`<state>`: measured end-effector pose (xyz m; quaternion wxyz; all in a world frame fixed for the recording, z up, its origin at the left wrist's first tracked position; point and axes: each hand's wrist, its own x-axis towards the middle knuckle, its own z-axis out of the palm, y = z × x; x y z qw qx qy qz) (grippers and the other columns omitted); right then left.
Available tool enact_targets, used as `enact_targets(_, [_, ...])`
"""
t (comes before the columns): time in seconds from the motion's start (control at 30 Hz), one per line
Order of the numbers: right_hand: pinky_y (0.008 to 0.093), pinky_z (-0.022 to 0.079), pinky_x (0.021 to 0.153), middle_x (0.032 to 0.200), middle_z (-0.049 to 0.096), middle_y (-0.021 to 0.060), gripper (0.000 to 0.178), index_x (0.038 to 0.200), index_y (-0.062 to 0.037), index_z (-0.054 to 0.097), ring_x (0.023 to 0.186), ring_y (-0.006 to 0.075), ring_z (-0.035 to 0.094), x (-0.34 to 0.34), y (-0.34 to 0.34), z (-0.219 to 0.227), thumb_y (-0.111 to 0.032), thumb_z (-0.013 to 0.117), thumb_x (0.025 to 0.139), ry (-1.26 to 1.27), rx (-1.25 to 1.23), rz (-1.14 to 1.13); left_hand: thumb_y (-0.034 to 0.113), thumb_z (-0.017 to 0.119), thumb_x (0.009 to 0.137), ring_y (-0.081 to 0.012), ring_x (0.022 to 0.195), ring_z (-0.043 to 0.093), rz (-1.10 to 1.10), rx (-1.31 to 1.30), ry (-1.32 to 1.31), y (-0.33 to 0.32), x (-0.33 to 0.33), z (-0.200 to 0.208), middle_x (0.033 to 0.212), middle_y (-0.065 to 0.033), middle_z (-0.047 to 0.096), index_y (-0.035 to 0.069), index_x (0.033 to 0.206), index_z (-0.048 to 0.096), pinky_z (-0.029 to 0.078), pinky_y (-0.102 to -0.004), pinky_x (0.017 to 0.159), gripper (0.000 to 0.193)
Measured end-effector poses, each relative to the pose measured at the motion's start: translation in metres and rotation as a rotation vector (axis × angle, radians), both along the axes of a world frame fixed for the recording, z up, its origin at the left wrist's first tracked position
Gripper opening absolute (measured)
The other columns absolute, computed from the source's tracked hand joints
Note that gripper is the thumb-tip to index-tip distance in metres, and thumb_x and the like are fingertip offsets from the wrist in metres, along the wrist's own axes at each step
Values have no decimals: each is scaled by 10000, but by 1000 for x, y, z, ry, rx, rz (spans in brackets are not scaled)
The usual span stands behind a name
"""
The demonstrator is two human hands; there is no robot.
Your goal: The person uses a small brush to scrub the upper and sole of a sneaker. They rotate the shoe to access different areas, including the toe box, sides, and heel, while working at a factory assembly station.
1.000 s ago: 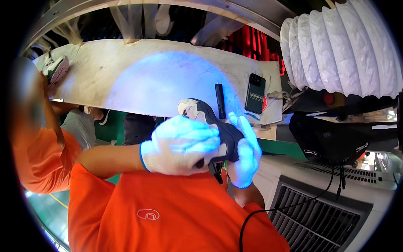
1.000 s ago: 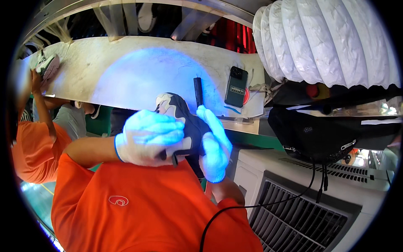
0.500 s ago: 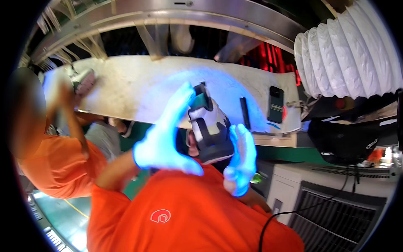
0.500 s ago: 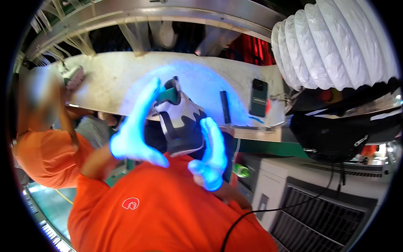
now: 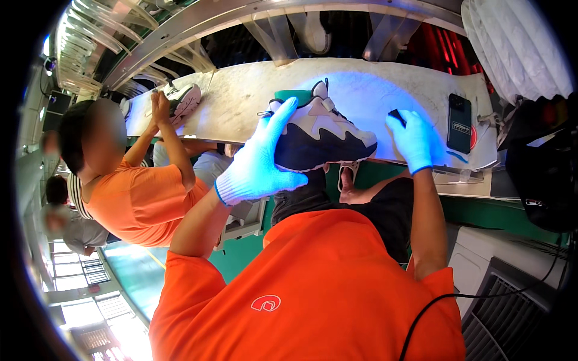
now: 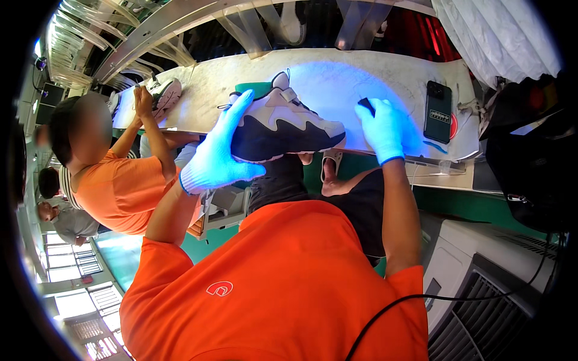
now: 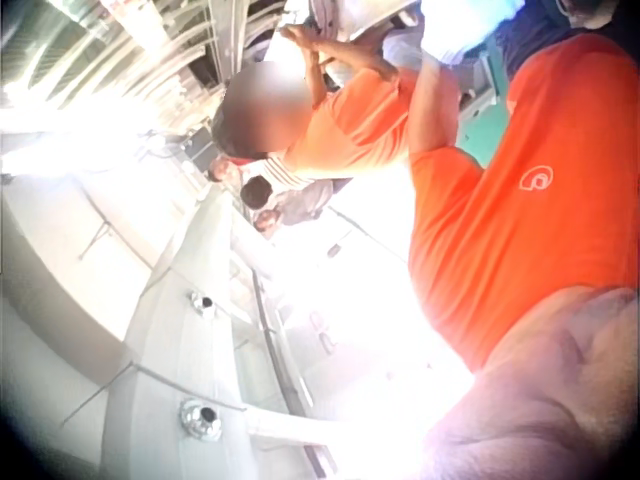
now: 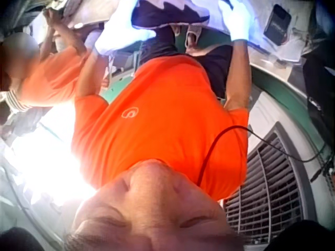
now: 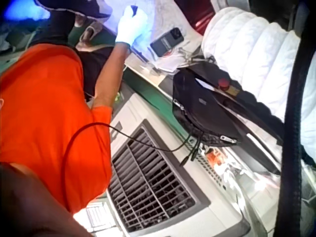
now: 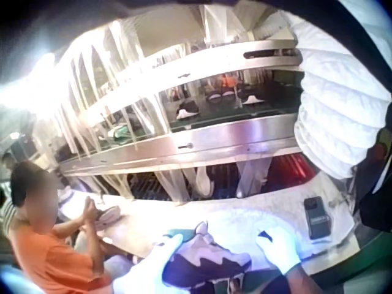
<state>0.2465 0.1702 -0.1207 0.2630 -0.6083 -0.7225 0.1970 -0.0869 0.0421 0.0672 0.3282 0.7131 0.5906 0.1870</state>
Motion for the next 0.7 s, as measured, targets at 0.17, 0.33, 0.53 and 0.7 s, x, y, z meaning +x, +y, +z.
enact_targets(0.17, [379,586,718,861,712,46,222,1038,-64,734,746,207,702,-79,-23,106,-280,718,1082,1668,-450,-69,93,1006,704,-431,1695,289,52,-81,136,4,9,15,1813,-300,270,144,1810,223,339,-500,1345,1356])
enact_targets(0.33, [413,578,644,771,662,57,269,985,-89,653,678,228,682,-150,2,123,-312,648,1134,2211,-470,57,119,1017,708,-435,1666,341,55,9,114,3,28,15,1780,-299,318,141,1799,258,365,-512,1334,1330])
enact_targets(0.53, [366,495,471,667,587,31,423,986,-114,632,508,192,575,-146,8,111,-479,562,1187,2160,-374,77,185,1055,659,-458,1663,332,111,24,205,7,39,14,1788,-300,285,123,1767,307,375,-516,1324,1338])
enact_targets(0.7, [361,487,487,679,595,41,443,966,-128,622,520,196,563,-155,-9,126,-494,531,1197,2240,-389,187,228,1067,643,-453,1608,401,77,58,226,13,40,11,1724,-278,357,122,1746,332,394,-516,1308,1330])
